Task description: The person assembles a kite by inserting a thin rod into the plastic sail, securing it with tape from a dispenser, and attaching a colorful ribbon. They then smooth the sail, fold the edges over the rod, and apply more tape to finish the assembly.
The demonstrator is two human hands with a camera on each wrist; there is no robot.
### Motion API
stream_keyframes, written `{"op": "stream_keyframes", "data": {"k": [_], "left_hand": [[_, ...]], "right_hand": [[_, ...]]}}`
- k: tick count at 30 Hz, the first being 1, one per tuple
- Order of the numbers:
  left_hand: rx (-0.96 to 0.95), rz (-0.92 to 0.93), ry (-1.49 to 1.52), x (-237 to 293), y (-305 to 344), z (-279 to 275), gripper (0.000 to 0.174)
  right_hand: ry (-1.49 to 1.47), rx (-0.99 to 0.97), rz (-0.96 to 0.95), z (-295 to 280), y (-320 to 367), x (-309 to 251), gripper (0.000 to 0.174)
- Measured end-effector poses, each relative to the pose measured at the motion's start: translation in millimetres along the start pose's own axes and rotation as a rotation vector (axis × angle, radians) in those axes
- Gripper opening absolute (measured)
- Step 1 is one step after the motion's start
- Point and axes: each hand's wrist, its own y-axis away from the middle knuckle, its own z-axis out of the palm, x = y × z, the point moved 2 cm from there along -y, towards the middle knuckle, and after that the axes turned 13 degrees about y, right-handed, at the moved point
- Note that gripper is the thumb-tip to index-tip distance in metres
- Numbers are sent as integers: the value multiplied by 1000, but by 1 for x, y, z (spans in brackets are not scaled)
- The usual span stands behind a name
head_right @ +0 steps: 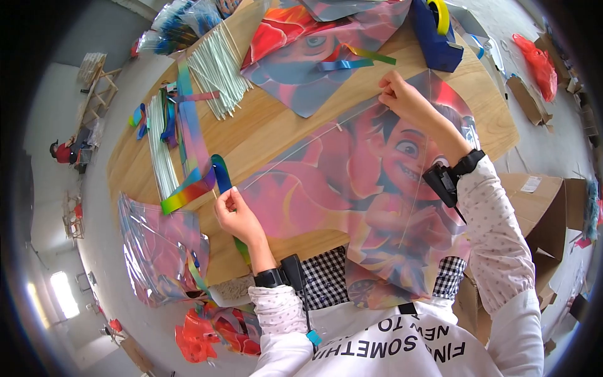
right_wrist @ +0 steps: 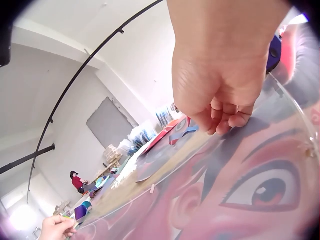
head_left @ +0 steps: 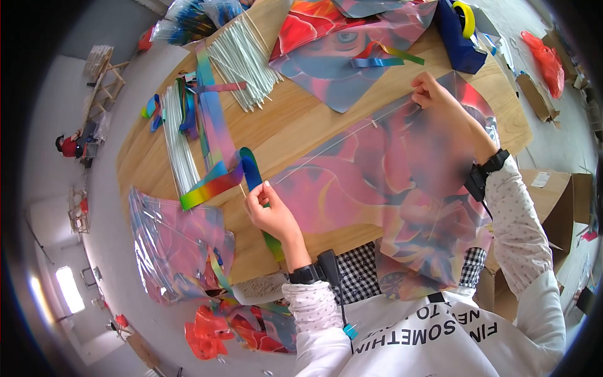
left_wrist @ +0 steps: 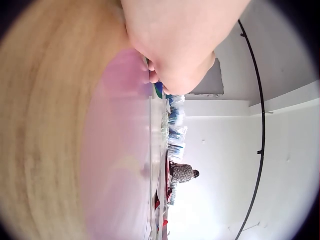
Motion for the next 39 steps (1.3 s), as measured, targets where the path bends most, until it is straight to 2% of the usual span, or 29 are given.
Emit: {"op": "stream_keyframes", "data": {"k": [6, 13, 16, 19, 39], "left_hand": [[-5, 72, 2, 1, 1, -1, 8], [-48, 95, -40, 1, 0, -1, 4], [-58, 86, -17, 2, 1, -1, 4], [-35, 119, -16, 1, 1, -1, 7], [-58, 97, -44, 0, 1, -1, 5]], "right_hand": [[33, -47, 31, 2, -5, 5, 25], [61, -5, -14, 0, -4, 6, 27], [47, -30, 22, -1, -3, 7, 27], [113, 0, -51, 0, -2, 9, 27], [163, 56, -63, 2, -1, 2, 30]]}}
